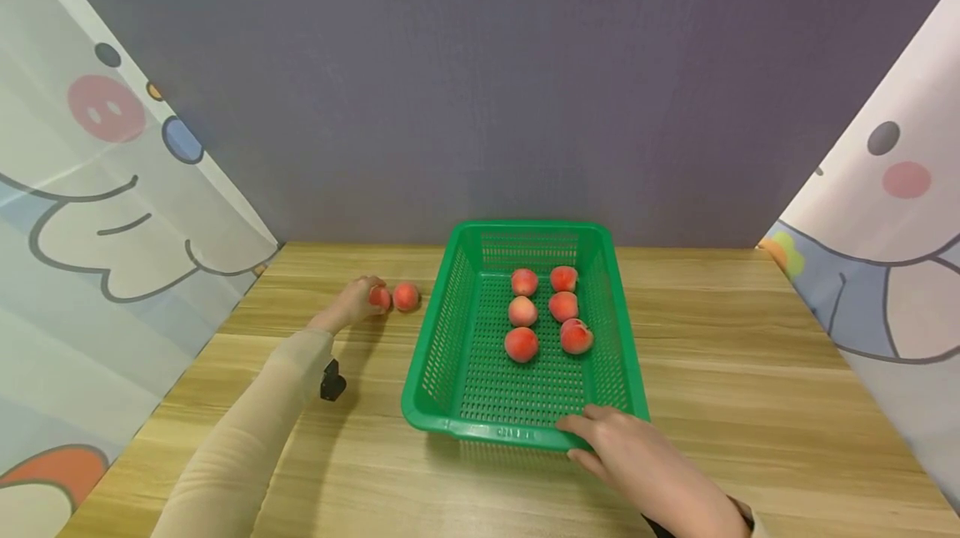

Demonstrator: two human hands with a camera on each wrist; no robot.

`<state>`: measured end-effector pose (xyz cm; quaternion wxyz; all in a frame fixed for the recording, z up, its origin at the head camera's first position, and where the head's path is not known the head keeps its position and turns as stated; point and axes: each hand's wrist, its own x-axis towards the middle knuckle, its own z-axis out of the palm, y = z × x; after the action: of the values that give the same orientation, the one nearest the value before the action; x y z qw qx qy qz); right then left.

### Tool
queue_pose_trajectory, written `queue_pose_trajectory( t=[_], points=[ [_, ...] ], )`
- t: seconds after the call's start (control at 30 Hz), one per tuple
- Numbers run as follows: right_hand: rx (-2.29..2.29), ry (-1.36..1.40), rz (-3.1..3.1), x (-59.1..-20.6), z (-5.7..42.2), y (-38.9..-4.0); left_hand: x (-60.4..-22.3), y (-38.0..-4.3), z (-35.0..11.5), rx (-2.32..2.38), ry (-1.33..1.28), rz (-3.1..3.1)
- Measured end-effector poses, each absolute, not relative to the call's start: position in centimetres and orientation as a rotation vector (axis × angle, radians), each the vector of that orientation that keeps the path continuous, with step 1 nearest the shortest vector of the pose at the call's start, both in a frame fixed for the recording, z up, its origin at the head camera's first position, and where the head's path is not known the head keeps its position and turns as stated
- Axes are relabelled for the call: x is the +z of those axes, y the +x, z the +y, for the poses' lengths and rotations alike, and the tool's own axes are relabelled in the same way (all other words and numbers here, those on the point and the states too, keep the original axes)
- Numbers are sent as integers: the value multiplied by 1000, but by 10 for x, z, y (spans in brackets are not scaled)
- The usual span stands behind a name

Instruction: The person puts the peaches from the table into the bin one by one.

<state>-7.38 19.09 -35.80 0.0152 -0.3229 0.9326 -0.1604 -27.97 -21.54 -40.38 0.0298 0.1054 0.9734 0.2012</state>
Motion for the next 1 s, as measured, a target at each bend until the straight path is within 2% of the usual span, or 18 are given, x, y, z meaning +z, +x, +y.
queue_pose_trajectory(
  t=[0.33,0.73,1.0],
  points=[
    [-511,-1022,2893,-359,191,-75,-391,-278,-213,693,358,2991],
    [-503,-1038,2908,-360,191,-76,-357,-279,-199,546,618,3067],
    [-501,-1021,2896,-359,191,-76,-339,-276,-187,527,670,3028]
  ],
)
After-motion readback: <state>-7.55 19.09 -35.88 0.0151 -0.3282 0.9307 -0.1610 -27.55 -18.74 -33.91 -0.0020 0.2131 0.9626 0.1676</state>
